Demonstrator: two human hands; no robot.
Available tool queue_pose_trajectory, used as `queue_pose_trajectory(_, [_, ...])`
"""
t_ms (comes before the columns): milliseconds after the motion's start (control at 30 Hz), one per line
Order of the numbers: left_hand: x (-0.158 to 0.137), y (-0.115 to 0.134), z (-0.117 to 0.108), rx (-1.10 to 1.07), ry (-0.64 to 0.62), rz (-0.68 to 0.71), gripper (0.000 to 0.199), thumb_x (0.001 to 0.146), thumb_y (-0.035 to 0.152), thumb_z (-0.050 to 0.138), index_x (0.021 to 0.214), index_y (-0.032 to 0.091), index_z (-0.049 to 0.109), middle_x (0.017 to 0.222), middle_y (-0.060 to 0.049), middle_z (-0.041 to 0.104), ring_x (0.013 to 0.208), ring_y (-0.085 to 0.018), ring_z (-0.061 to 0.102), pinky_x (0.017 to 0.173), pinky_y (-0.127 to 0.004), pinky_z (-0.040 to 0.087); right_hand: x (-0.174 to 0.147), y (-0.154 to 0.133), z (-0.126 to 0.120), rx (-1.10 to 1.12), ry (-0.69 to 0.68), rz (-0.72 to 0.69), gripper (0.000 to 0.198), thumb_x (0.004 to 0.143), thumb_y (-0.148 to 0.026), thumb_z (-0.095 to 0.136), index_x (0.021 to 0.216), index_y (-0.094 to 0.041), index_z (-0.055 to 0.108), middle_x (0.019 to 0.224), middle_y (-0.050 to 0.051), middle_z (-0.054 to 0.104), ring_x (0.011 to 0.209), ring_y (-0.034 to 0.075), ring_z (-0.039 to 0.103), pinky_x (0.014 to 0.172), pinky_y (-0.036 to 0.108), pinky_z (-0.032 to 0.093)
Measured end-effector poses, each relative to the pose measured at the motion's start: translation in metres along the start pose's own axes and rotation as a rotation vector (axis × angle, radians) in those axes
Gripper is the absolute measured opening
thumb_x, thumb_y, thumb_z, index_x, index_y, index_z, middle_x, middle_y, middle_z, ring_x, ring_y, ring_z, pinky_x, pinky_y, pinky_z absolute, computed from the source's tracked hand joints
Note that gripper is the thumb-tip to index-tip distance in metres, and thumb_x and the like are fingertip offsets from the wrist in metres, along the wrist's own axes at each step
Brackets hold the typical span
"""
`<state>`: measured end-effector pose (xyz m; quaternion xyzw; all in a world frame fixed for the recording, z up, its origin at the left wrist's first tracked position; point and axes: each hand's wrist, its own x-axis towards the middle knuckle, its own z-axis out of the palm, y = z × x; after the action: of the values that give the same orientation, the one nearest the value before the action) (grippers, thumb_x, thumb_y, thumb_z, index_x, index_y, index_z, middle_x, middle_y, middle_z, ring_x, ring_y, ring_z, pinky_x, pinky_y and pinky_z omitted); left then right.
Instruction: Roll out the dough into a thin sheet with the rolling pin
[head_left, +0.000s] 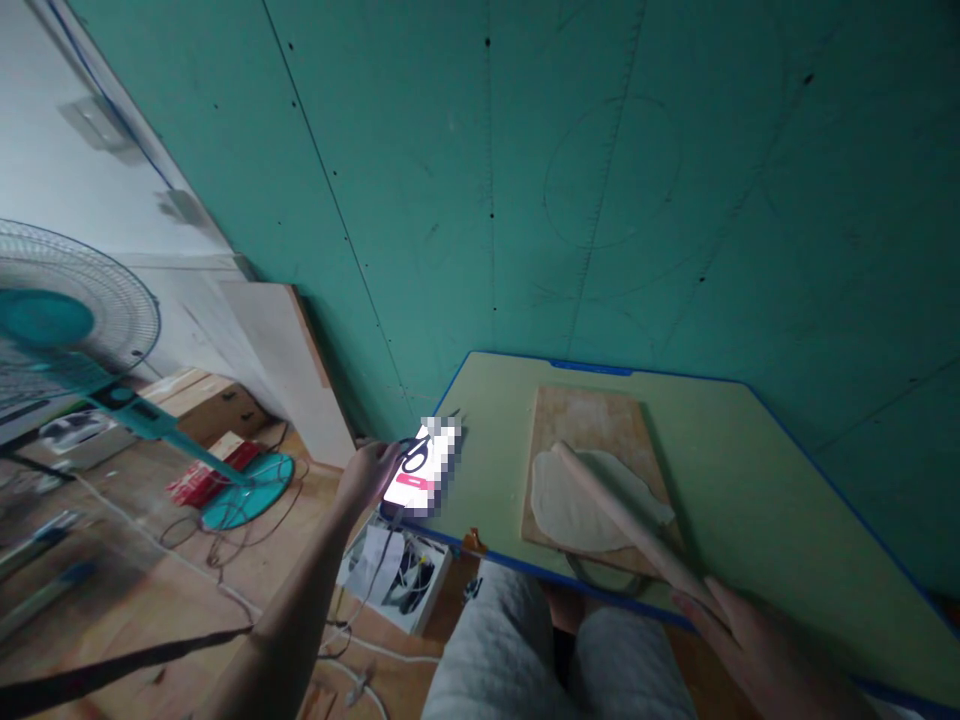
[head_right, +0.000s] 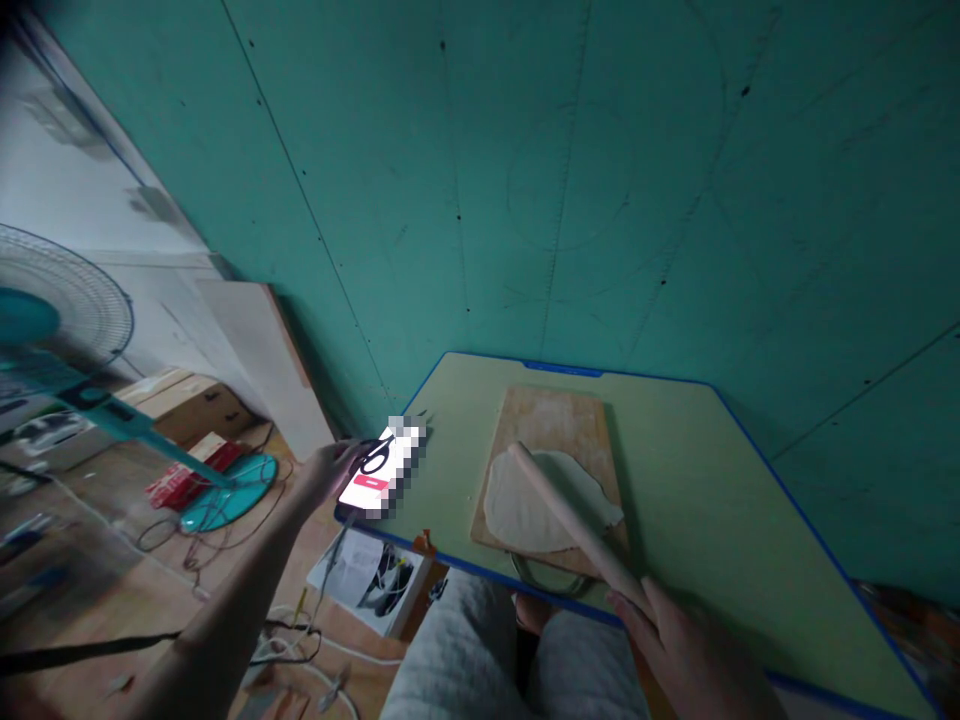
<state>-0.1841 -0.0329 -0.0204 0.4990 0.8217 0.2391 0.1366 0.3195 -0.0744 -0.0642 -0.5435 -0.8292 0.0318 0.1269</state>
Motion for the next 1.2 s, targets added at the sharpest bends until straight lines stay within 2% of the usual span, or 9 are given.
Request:
queue_pose_trajectory(167, [0.000,-0.004,-0.006,-0.016,0.007,-0.003,0.038,0.087,0.044,0.043,0.073,0.016,0.065,0.061,-0.002,0.060,0.065,-0.018,0.057,0.054,-0.024,0.032,0.003,-0.007,-0.011,-0.010,-0.032,0.042,0.046,0.094,-0.034,0.030,0.084,-0.025,0.074,0.056,0.008,0.065,0.043,0.019,0.058,0.044,0.029,0.033])
queue_pose_trajectory(267, [-0.003,-0.001,-0.003,-0.021,0.001,0.000,0.039,0.087,0.044,0.042,0.076,0.016,0.066,0.064,-0.003,0.062,0.065,-0.018,0.058,0.054,-0.024,0.032,0.005,-0.010,-0.015,0.023,-0.032,0.019,0.050,0.093,-0.031,0.025,0.085,-0.027,0.074,0.065,0.010,0.070,0.048,0.020,0.061,0.045,0.030,0.035])
queue_pose_trajectory(467, [-0.005,0.008,0.001,-0.005,-0.014,0.007,0.034,0.088,0.039,0.041,0.076,0.018,0.065,0.067,-0.003,0.064,0.064,-0.017,0.057,0.054,-0.024,0.032,0.003,-0.008,-0.003,0.047,-0.045,0.156,0.041,0.093,-0.047,0.039,0.078,-0.024,0.069,0.058,0.007,0.067,0.048,0.023,0.062,0.048,0.031,0.037])
queue_pose_trajectory(600, [-0.003,0.008,0.000,0.021,-0.010,-0.006,0.034,0.088,0.042,0.042,0.076,0.019,0.063,0.067,-0.003,0.064,0.065,-0.018,0.058,0.055,-0.025,0.033,0.007,-0.011,-0.007,0.063,-0.079,0.208,0.040,0.090,-0.051,0.043,0.068,-0.024,0.064,0.049,0.006,0.063,0.044,0.023,0.061,0.048,0.031,0.037])
queue_pose_trajectory(800, [-0.007,0.018,-0.009,0.016,0.176,-0.004,0.038,0.091,0.046,0.034,0.079,0.020,0.058,0.079,-0.008,0.067,0.076,-0.023,0.062,0.062,-0.028,0.040,0.007,-0.019,-0.011,0.097,-0.076,0.196,0.037,0.092,-0.048,0.042,0.072,-0.025,0.063,0.060,0.007,0.070,0.059,0.026,0.069,0.050,0.030,0.037])
queue_pose_trajectory(900, [-0.017,0.046,-0.009,-0.125,0.171,0.137,0.037,0.092,0.042,0.031,0.090,0.019,0.061,0.083,-0.007,0.069,0.080,-0.023,0.064,0.068,-0.030,0.045,0.009,-0.028,-0.019,0.065,-0.110,0.250,0.038,0.093,-0.048,0.041,0.071,-0.025,0.060,0.059,0.006,0.069,0.059,0.026,0.069,0.051,0.030,0.036])
queue_pose_trajectory(1033, [-0.039,0.106,0.006,-0.231,0.051,0.547,0.041,0.091,0.032,0.030,0.119,0.017,0.056,0.103,-0.008,0.067,0.097,-0.023,0.062,0.085,-0.036,0.049,0.015,-0.045,-0.041,0.087,-0.204,0.240,0.036,0.096,-0.046,0.040,0.075,-0.024,0.060,0.067,0.006,0.072,0.064,0.023,0.070,0.053,0.029,0.033])
queue_pose_trajectory(1133, [-0.052,0.152,0.032,-0.121,-0.065,0.824,0.037,0.091,0.026,0.035,0.119,0.017,0.058,0.113,-0.010,0.063,0.107,-0.025,0.058,0.093,-0.040,0.047,0.020,-0.052,-0.054,0.056,-0.228,0.248,0.033,0.097,-0.043,0.041,0.079,-0.023,0.061,0.070,0.007,0.072,0.065,0.022,0.069,0.053,0.029,0.029])
queue_pose_trajectory(1200, [-0.056,0.175,0.053,-0.041,-0.104,0.932,0.031,0.092,0.025,0.039,0.113,0.018,0.060,0.112,-0.011,0.063,0.106,-0.026,0.057,0.093,-0.042,0.048,0.023,-0.052,-0.060,0.060,-0.251,0.267,0.032,0.097,-0.042,0.043,0.080,-0.022,0.060,0.071,0.006,0.072,0.067,0.021,0.069,0.054,0.028,0.027])
